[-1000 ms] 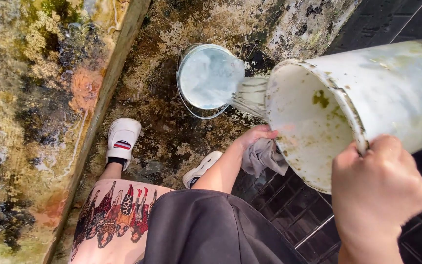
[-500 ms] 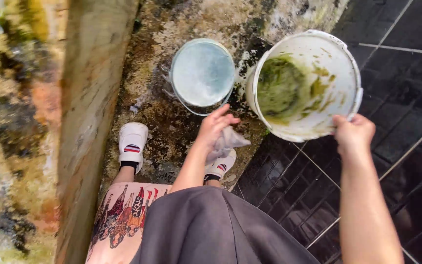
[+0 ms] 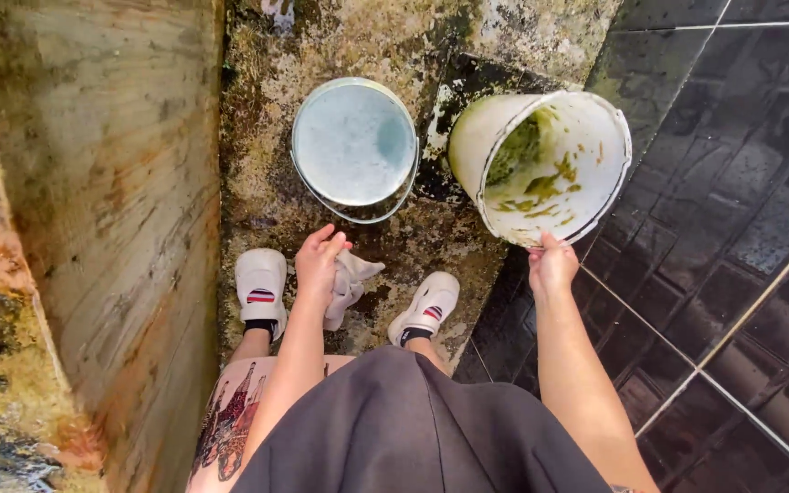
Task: Rinsing a cleaning cloth using buckets of water and an outdoor tap after wiping a window.
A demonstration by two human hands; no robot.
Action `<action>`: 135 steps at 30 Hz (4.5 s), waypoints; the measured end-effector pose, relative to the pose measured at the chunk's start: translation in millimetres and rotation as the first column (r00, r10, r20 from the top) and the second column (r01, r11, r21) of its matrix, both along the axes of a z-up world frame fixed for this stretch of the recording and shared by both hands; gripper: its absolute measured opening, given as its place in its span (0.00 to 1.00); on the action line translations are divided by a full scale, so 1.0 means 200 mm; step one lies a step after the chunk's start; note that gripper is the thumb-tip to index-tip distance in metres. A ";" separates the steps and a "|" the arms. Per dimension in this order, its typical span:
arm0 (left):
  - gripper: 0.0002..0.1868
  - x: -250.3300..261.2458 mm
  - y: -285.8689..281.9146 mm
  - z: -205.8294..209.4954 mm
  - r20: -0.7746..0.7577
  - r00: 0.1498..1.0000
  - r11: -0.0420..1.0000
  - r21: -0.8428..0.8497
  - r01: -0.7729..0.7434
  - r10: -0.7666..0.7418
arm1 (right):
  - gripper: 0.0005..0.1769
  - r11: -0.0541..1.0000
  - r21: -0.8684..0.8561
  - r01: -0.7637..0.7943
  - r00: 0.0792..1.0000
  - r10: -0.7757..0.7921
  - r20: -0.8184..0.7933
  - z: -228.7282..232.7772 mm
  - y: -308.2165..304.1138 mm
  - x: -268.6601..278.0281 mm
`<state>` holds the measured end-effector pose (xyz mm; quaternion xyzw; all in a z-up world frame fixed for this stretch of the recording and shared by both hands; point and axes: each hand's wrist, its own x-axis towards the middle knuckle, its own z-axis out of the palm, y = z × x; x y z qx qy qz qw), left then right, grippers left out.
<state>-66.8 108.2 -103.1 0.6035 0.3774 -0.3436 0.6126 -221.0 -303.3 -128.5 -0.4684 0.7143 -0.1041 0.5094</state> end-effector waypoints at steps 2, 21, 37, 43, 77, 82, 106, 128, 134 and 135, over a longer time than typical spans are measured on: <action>0.32 0.02 0.04 -0.07 -0.014 0.998 0.997 0.049 0.056 -0.055 | 0.09 0.999 -0.011 0.044 0.999 -0.044 -0.015 -0.01 0.03 -0.01; 0.45 0.51 0.09 -0.15 -0.063 0.882 0.861 0.191 0.471 -0.468 | 0.34 0.280 0.166 -0.945 0.265 0.958 -0.110 -0.02 0.70 1.14; 0.15 0.76 0.11 -0.05 0.155 0.803 0.817 0.152 0.556 -0.576 | 0.17 0.547 0.123 -0.828 0.555 0.771 0.313 0.07 0.80 1.14; 0.17 0.57 0.07 0.64 0.196 0.808 0.832 0.108 0.545 -0.555 | 0.19 0.685 0.125 -0.717 0.661 0.613 0.432 0.58 0.82 0.76; 0.22 1.26 -0.07 3.31 0.644 0.611 0.661 -0.708 0.249 0.460 | 0.33 0.009 -0.917 -0.398 0.501 0.840 -0.209 4.70 1.77 1.90; 0.43 1.03 0.03 3.75 0.671 0.649 0.667 -0.670 0.324 0.358 | 0.18 0.680 -0.557 -0.476 0.481 0.732 0.482 4.59 1.07 1.65; 0.28 0.11 0.27 2.93 0.476 0.872 0.885 -0.447 0.128 0.115 | 0.30 -0.233 -0.816 -0.529 0.434 0.752 -0.496 4.26 1.89 1.67; 0.12 0.21 0.78 2.33 0.153 0.719 0.727 -0.290 -0.623 0.677 | 0.13 0.913 -0.289 -0.289 0.647 0.409 0.643 3.49 0.24 0.69; 0.10 0.00 0.46 2.33 0.070 0.731 0.705 -0.340 -0.622 0.679 | 0.15 0.972 0.019 -0.233 0.722 0.160 0.674 3.03 0.03 0.28; 0.10 -0.03 0.45 2.33 0.067 0.729 0.703 -0.336 -0.626 0.681 | 0.15 0.972 0.020 -0.235 0.725 0.162 0.670 3.00 -0.01 0.26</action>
